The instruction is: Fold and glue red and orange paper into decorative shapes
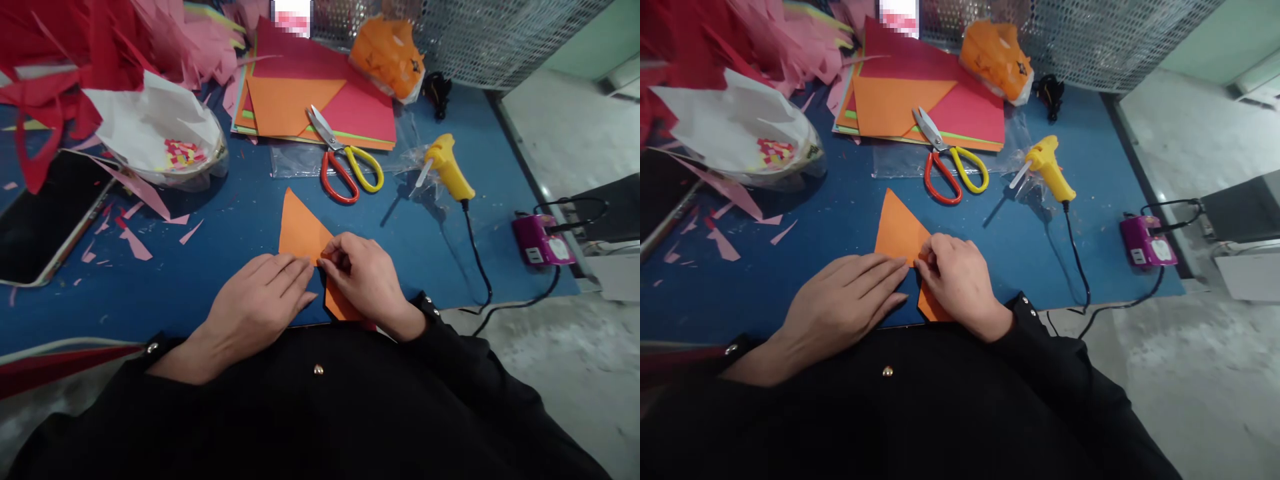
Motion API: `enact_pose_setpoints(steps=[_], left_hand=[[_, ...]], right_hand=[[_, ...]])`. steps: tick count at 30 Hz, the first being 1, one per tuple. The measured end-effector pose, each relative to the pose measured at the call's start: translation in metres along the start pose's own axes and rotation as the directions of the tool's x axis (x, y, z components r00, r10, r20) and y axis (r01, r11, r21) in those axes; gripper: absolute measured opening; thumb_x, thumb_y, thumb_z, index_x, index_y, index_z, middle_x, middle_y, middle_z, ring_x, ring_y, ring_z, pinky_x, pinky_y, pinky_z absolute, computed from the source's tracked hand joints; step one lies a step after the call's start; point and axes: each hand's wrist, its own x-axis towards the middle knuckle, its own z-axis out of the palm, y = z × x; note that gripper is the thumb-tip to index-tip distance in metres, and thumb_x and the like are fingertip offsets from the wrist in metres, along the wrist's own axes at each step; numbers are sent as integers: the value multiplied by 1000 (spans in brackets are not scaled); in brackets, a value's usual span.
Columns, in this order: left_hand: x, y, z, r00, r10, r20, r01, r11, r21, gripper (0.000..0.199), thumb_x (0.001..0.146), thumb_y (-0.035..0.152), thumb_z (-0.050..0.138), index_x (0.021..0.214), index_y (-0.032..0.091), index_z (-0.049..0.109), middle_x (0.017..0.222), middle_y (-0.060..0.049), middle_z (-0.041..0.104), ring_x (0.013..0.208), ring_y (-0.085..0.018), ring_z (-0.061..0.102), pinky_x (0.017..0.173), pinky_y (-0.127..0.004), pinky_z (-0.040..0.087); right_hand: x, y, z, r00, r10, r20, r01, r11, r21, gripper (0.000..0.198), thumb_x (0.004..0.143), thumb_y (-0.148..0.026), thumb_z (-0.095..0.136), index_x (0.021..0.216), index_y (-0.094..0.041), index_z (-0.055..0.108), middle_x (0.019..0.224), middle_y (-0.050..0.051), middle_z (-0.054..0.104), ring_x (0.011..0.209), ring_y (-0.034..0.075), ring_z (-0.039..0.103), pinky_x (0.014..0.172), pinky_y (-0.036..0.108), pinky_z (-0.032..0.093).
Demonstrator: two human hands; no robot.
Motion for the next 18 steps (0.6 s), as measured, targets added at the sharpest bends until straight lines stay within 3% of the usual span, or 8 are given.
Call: enact_pose_setpoints(steps=[3, 7, 12, 18], left_hand=[[-2, 4, -1, 999, 8, 43, -8, 1000, 20, 36, 101, 29, 56, 117, 0, 70, 114, -17, 76, 99, -30, 70, 83, -42, 55], [-3, 8, -2, 995, -5, 97, 2, 1000, 28, 42, 101, 32, 54, 120, -2, 68, 120, -22, 73, 104, -33, 69, 87, -45, 55], [-6, 12, -1, 987, -22, 157, 16, 999, 38, 49, 102, 37, 50, 127, -3, 64, 132, -25, 66, 113, -36, 65, 90, -46, 54], [-9, 14, 2, 989, -47, 140, 37, 997, 72, 48, 102, 37, 48, 127, -1, 64, 136, -24, 64, 117, -36, 63, 93, -46, 52]], right_hand=[[-1, 2, -1, 999, -45, -4, 45, 999, -28, 13, 87, -19, 72, 87, -20, 59, 76, -2, 69, 71, 18, 62, 69, 30, 39], [-13, 4, -16, 975, -221, 16, 221, 972, -83, 8, 96, -24, 61, 100, -17, 61, 88, 3, 72, 82, 21, 67, 77, 34, 43], [-46, 13, -31, 921, -386, 46, 387, 899, -205, 40, 107, -43, 37, 120, -12, 59, 106, 12, 75, 98, 25, 68, 92, 41, 44], [-74, 33, -16, 908, -413, -65, 395, 899, -191, 63, 103, -59, 29, 135, -10, 51, 126, 17, 71, 124, 27, 62, 101, 43, 46]])
